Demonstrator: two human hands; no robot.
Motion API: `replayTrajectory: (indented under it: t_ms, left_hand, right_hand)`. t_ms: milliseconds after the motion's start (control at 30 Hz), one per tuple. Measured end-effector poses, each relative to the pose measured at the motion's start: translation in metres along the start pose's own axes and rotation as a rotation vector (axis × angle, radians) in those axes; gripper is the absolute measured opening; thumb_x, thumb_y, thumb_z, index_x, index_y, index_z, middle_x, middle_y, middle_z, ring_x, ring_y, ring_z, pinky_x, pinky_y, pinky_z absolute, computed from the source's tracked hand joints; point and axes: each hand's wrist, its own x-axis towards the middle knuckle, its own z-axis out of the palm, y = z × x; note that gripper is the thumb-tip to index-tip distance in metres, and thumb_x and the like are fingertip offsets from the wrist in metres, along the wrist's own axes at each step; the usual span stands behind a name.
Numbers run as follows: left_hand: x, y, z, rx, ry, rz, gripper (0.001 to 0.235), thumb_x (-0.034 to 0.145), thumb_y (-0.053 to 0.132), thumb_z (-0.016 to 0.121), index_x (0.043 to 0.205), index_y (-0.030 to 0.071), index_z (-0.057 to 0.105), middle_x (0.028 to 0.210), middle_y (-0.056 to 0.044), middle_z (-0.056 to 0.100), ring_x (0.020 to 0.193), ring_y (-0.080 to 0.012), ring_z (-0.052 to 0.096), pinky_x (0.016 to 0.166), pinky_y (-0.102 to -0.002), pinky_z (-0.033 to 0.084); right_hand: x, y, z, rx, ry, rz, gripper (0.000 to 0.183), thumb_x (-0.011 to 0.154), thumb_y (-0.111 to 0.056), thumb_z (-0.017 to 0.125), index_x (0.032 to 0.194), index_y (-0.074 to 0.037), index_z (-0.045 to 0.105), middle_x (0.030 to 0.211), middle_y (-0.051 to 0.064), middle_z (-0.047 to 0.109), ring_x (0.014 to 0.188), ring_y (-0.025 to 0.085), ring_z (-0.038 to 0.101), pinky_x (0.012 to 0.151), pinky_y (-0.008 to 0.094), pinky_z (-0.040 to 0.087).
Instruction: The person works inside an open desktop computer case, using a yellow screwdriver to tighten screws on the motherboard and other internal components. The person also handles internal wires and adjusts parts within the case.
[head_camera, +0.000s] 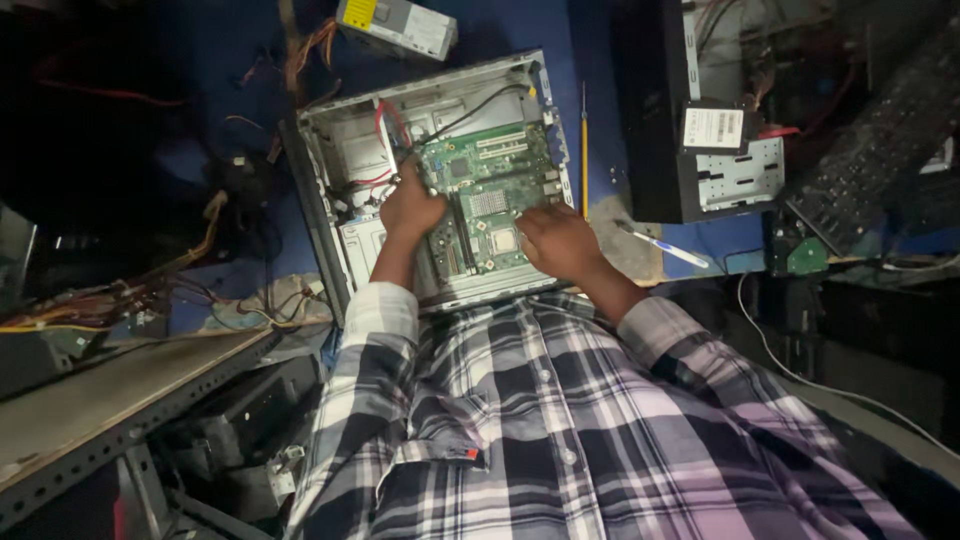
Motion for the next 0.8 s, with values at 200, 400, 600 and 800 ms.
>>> replayTrajectory:
  t_ms: [200,400,600,800]
  left_hand:
    - [-0.011,0.001,-0.006,-0.024,-0.027,0.039,0.093,0.070,0.029,0.072,0.155,0.024,0.035,0.133,-0.013,0.067,0.115,-0.0385,0.066,0.095,-0.048,0.052]
    - [-0.011,-0.009,-0.007,0.048,0.093,0.134,0.078,0.072,0.028,0.070,0.146,0.017,0.049,0.126,-0.018,0.068,0.111,-0.0394,0.068,0.092,-0.050,0.053]
    - [-0.021,-0.008,-0.009,0.156,0.139,0.243,0.071,0.075,0.029,0.069,0.141,0.010,0.050,0.116,-0.019,0.071,0.096,-0.0389,0.071,0.082,-0.052,0.056]
    - [-0.022,-0.007,-0.018,0.112,0.046,0.196,0.077,0.073,0.029,0.069,0.146,0.014,0.049,0.107,-0.018,0.074,0.092,-0.0388,0.072,0.080,-0.052,0.056]
  right_hand:
    - [0.014,-0.006,0.003,0.069,0.151,0.008,0.035,0.085,-0.022,0.071,0.117,-0.008,0.070,0.118,0.012,0.070,0.111,0.033,0.065,0.095,0.048,0.049]
    - [0.074,-0.017,0.010,0.049,0.103,-0.016,0.051,0.078,-0.029,0.075,0.119,0.001,0.067,0.118,0.021,0.067,0.111,0.043,0.061,0.093,0.053,0.048]
    - [0.113,-0.010,-0.002,-0.006,-0.386,0.160,0.035,0.095,-0.038,0.065,0.100,-0.005,0.075,0.106,0.018,0.070,0.105,0.037,0.067,0.098,0.050,0.050]
    - [0.190,0.015,0.038,0.118,-0.043,-0.174,0.029,0.085,-0.021,0.063,0.107,-0.003,0.071,0.102,0.018,0.069,0.100,0.040,0.066,0.093,0.051,0.052]
